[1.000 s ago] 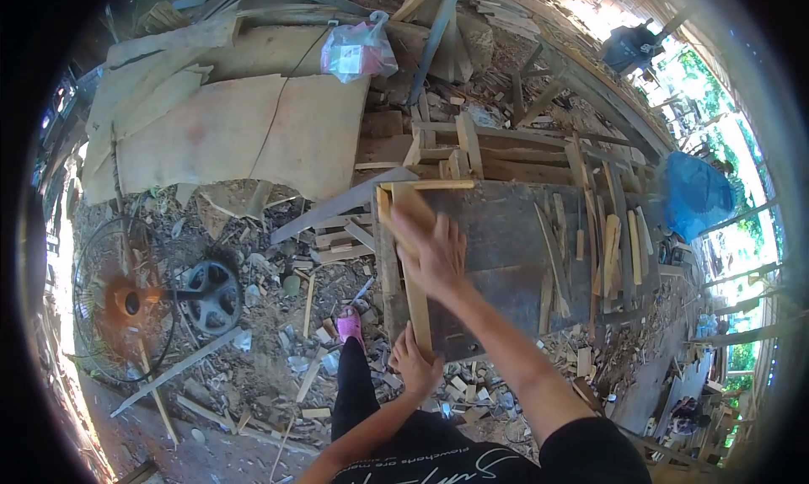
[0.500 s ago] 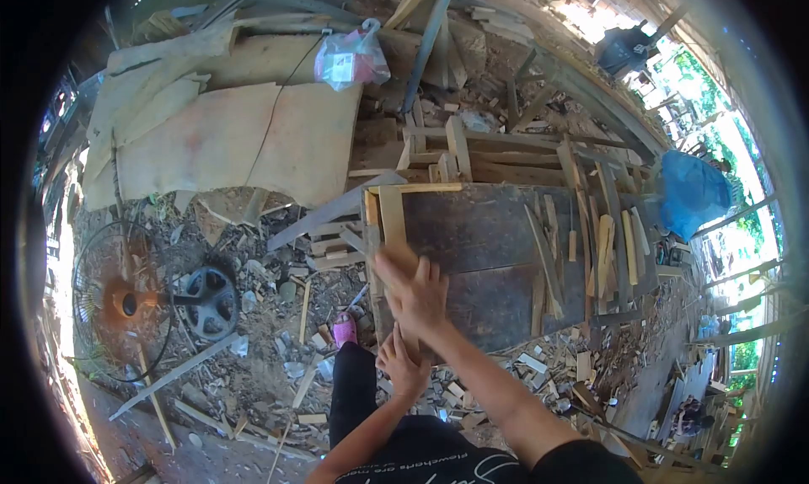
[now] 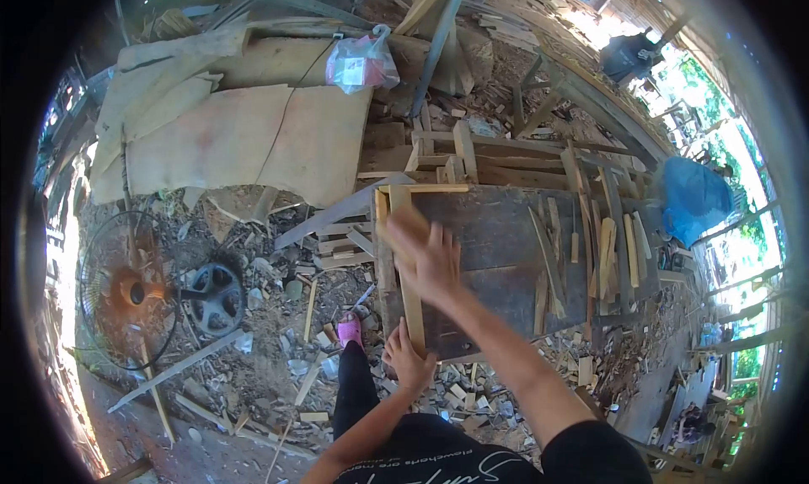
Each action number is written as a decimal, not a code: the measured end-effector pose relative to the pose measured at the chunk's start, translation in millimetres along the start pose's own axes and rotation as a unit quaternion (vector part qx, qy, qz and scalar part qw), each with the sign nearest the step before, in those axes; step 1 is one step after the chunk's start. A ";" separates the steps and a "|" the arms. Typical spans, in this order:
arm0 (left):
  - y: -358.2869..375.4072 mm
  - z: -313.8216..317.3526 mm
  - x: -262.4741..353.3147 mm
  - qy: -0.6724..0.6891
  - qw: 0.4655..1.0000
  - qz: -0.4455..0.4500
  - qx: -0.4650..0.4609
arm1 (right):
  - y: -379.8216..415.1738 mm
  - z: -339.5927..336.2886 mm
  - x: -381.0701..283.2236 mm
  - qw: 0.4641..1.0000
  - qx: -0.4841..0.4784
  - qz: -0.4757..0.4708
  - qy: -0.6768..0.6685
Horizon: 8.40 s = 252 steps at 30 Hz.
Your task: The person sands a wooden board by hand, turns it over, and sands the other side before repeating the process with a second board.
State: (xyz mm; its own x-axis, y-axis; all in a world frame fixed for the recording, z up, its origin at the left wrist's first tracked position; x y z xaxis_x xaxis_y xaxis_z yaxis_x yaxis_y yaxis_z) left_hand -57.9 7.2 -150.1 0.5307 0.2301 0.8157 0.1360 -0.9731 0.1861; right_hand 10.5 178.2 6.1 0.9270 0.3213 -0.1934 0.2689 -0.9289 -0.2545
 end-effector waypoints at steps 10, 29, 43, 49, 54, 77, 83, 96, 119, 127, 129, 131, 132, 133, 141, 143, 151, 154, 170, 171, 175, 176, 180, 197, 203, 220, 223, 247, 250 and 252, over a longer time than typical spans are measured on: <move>-1.0 24.7 -20.9 -0.049 0.995 0.070 0.046 | 93.9 20.4 -17.7 1.000 -0.008 -0.020 -0.022; -53.4 21.8 93.9 -0.161 0.977 0.115 -0.076 | 54.4 7.0 170.9 0.947 0.031 0.318 0.034; -65.3 65.9 138.8 -0.189 0.969 0.149 -0.062 | 178.4 8.3 183.4 0.916 0.072 0.395 -0.013; -73.2 68.6 143.8 -0.199 0.966 0.155 -0.057 | 181.6 9.8 185.0 0.917 0.064 0.391 -0.052; -77.7 63.4 144.3 -0.201 0.966 0.152 -0.053 | 183.4 6.8 184.5 0.920 0.059 0.385 -0.048; -90.3 55.3 145.1 -0.205 0.968 0.138 -0.054 | 183.3 5.8 185.2 0.918 0.071 0.390 -0.024; -89.8 56.2 142.1 -0.206 0.969 0.126 -0.059 | 182.7 5.3 184.2 0.918 0.090 0.386 -0.020; -94.4 51.1 136.1 -0.208 0.970 0.113 -0.062 | 181.5 7.5 186.3 0.916 0.073 0.395 -0.018; -99.1 47.4 119.6 -0.214 0.970 0.093 -0.073 | 179.3 3.7 184.4 0.916 0.041 0.398 -0.033; -98.5 48.4 116.6 -0.213 0.970 0.082 -0.078 | 179.4 5.3 185.6 0.916 0.043 0.398 -0.032; -99.1 47.7 117.0 -0.214 0.971 0.081 -0.076 | 179.3 5.4 185.9 0.916 0.051 0.397 -0.031; -99.0 47.4 115.6 -0.213 0.971 0.079 -0.078 | 179.0 6.1 185.6 0.916 0.049 0.398 -0.027; -99.1 47.7 114.7 -0.213 0.971 0.078 -0.078 | 178.8 5.8 185.5 0.916 0.047 0.398 -0.022; -99.5 47.5 114.6 -0.213 0.971 0.077 -0.077 | 178.5 5.9 185.2 0.916 0.046 0.398 -0.022; -96.2 43.8 110.3 -0.208 0.972 0.066 -0.089 | 177.7 5.2 185.0 0.913 0.020 0.406 -0.023; -94.0 41.9 110.1 -0.204 0.973 0.064 -0.092 | 177.4 5.1 184.8 0.914 0.018 0.405 -0.024; -104.1 45.4 90.6 -0.221 0.971 0.083 -0.046 | 176.9 3.0 182.4 0.913 0.015 0.407 -0.025; -105.8 44.7 89.3 -0.213 0.973 0.079 -0.047 | 176.5 4.0 182.8 0.912 0.009 0.409 -0.027; -113.7 41.2 79.0 -0.174 0.981 0.085 -0.007 | 176.1 -0.1 183.0 0.913 0.024 0.406 -0.028; -118.2 40.8 74.3 -0.167 0.982 0.089 0.000 | 176.0 0.4 182.9 0.912 0.022 0.408 -0.039; -153.3 44.6 59.4 -0.072 0.982 0.160 0.066 | 175.4 4.1 182.4 0.909 0.047 0.412 -0.034; -160.8 48.8 58.3 -0.042 0.980 0.175 0.082 | 175.6 13.1 186.8 0.905 0.046 0.422 -0.036; -134.0 33.5 87.6 -0.152 0.985 -0.002 0.084 | 172.6 18.9 189.4 0.909 0.062 0.412 0.025; -137.4 16.3 68.4 0.059 0.993 0.098 0.034 | 160.9 9.4 183.6 0.908 0.034 0.416 0.040; -137.6 12.5 75.9 0.095 0.991 0.085 0.029 | 159.9 11.4 184.5 0.909 0.031 0.412 0.056; -124.7 -19.2 71.3 -0.123 0.985 0.096 0.068 | 157.9 18.0 183.9 0.907 0.037 0.410 0.083; -98.2 -21.7 70.5 -0.095 0.989 0.082 0.078 | 157.0 16.1 182.5 0.905 0.027 0.414 0.089; 20.1 -0.6 -11.5 -0.091 0.995 0.049 -0.001 | 179.4 2.3 -6.0 0.986 0.016 0.134 -0.102; 18.3 16.0 -24.3 -0.127 0.989 0.078 -0.005 | 151.0 18.1 -29.8 0.994 -0.023 0.105 -0.006; 13.2 11.9 -9.5 -0.086 0.991 0.083 -0.059 | 108.4 28.9 -21.9 0.993 -0.020 0.112 -0.014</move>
State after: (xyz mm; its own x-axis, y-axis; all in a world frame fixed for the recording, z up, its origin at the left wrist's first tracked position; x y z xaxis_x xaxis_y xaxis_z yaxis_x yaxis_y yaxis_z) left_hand -51.2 -7.7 -162.0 0.6734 0.0554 0.7372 -0.0591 -0.9900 0.1284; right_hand 11.8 75.7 -44.6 0.9574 0.1097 -0.2672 0.0666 -0.9840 -0.1652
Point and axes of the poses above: each hand's wrist, its own y-axis away from the middle knuckle, its own z-axis out of the palm, x = y × z, the point moved 9 cm from there along -y, towards the middle knuckle, and after that the axes turned 6 degrees about -z, right-handed, at the moved point
